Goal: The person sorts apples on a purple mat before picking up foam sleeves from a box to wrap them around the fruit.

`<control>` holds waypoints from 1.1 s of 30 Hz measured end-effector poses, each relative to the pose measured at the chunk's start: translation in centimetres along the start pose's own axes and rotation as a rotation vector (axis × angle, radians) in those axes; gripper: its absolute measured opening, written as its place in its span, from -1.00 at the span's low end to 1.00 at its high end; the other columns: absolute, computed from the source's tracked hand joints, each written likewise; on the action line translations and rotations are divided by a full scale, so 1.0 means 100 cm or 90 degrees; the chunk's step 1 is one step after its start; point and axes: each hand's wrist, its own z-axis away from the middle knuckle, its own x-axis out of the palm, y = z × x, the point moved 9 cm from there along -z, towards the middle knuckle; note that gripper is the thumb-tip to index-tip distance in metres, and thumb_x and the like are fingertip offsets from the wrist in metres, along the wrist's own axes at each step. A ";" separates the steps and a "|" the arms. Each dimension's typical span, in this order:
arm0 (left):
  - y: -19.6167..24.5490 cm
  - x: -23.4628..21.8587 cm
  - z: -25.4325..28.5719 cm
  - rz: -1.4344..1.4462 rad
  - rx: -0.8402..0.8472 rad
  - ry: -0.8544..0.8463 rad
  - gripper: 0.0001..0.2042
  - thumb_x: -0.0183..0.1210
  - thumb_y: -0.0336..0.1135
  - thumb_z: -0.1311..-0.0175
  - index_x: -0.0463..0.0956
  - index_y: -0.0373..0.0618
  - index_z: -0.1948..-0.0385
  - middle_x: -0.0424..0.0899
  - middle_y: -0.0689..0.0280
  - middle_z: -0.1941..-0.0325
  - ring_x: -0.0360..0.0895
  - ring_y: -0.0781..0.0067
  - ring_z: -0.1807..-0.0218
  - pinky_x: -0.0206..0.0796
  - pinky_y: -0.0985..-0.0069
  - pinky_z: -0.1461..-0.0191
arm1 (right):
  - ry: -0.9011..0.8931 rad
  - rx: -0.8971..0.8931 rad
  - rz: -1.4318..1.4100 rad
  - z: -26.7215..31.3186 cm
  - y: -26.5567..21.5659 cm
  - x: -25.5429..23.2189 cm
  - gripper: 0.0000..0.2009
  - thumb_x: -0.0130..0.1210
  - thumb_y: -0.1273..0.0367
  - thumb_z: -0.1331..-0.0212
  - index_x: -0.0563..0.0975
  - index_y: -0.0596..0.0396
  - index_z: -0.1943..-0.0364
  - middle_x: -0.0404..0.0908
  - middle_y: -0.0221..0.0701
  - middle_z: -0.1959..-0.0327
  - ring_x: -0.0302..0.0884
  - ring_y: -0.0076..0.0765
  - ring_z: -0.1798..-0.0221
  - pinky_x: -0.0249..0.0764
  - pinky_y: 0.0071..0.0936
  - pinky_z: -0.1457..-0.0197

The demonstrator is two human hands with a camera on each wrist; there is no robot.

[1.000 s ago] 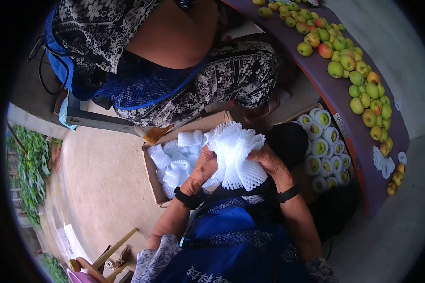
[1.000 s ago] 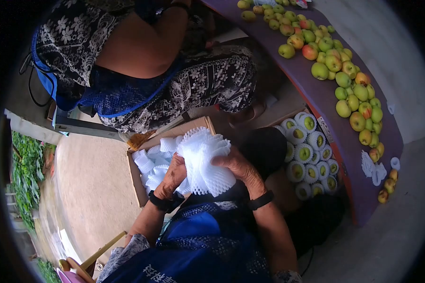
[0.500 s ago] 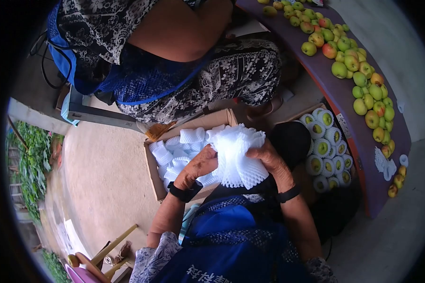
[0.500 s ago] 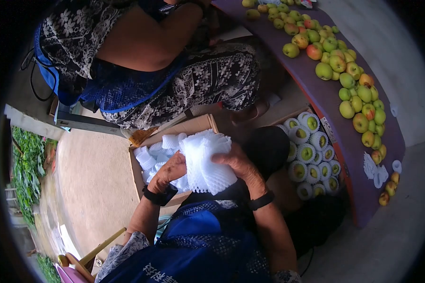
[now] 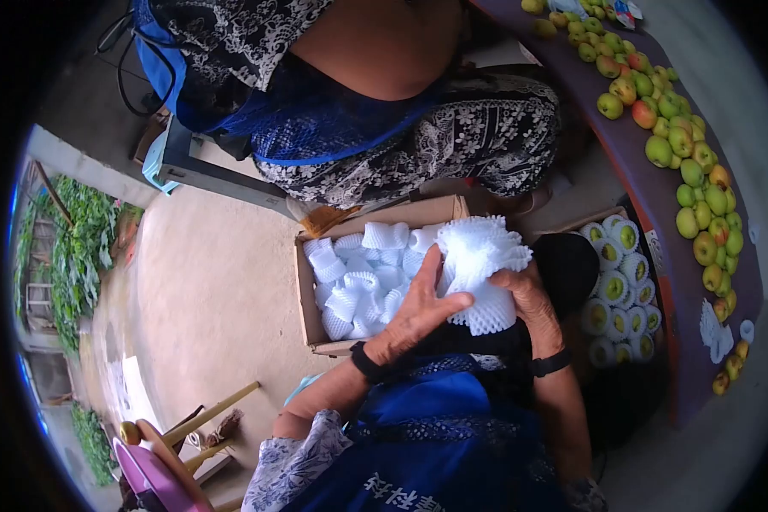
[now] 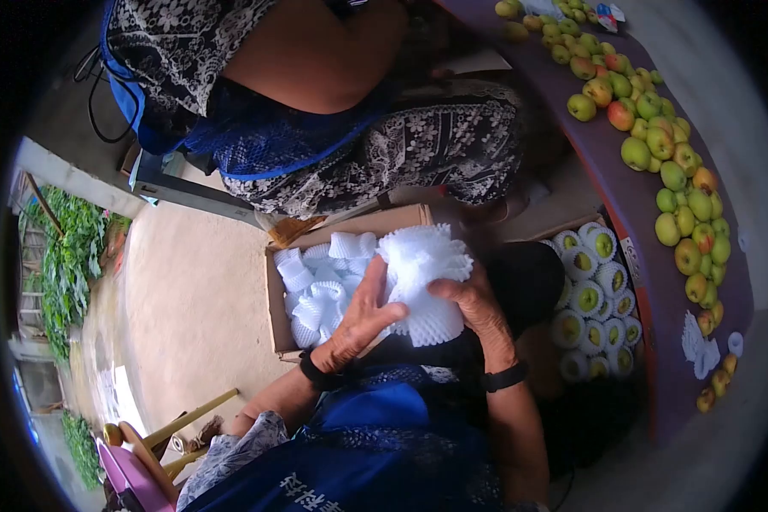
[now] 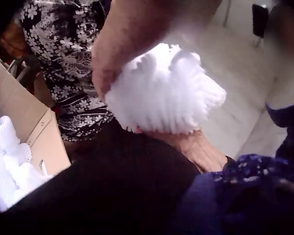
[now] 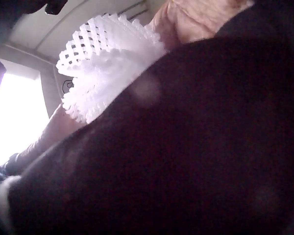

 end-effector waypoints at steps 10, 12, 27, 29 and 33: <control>0.006 0.000 -0.018 -0.215 -0.025 0.058 -0.35 0.32 -0.33 0.06 0.18 -0.29 -0.08 0.40 0.17 0.02 0.36 0.36 -0.06 0.24 0.44 -0.13 | 0.020 0.038 -0.074 0.000 0.014 -0.013 -0.35 0.36 0.39 0.26 0.40 0.15 -0.07 0.51 -0.40 0.06 0.44 -0.38 0.00 0.34 -0.42 -0.15; 0.008 -0.005 -0.016 -0.267 -0.026 0.069 -0.34 0.32 -0.34 0.07 0.17 -0.29 -0.10 0.40 0.16 0.00 0.36 0.35 -0.08 0.23 0.43 -0.16 | 0.014 0.045 -0.058 0.001 0.018 -0.006 -0.37 0.35 0.39 0.26 0.42 0.14 -0.05 0.51 -0.39 0.06 0.44 -0.39 -0.02 0.34 -0.43 -0.15; 0.012 0.018 -0.026 -0.316 0.009 0.025 -0.22 0.38 -0.34 0.17 0.14 -0.23 -0.17 0.41 0.13 -0.04 0.40 0.22 -0.06 0.28 0.37 -0.12 | 0.032 -0.085 0.131 0.016 -0.036 0.007 -0.50 0.23 0.21 -0.02 0.45 0.16 -0.04 0.55 -0.32 0.07 0.45 -0.37 -0.01 0.34 -0.41 -0.12; 0.007 0.019 -0.031 -0.199 -0.001 0.013 -0.23 0.37 -0.37 0.17 0.15 -0.21 -0.17 0.42 0.17 -0.03 0.40 0.29 -0.06 0.28 0.40 -0.13 | 0.027 -0.111 0.156 0.020 -0.046 0.008 -0.47 0.22 0.19 -0.04 0.42 0.16 -0.08 0.53 -0.32 0.05 0.43 -0.37 -0.03 0.33 -0.42 -0.12; 0.014 0.030 -0.042 -0.084 -0.015 -0.019 -0.23 0.35 -0.36 0.17 0.16 -0.18 -0.19 0.46 0.19 0.02 0.44 0.32 0.02 0.35 0.44 -0.06 | -0.017 -0.108 0.190 0.020 -0.058 0.008 -0.37 0.20 0.17 -0.06 0.28 0.14 -0.19 0.45 -0.29 -0.04 0.35 -0.36 -0.11 0.27 -0.45 -0.17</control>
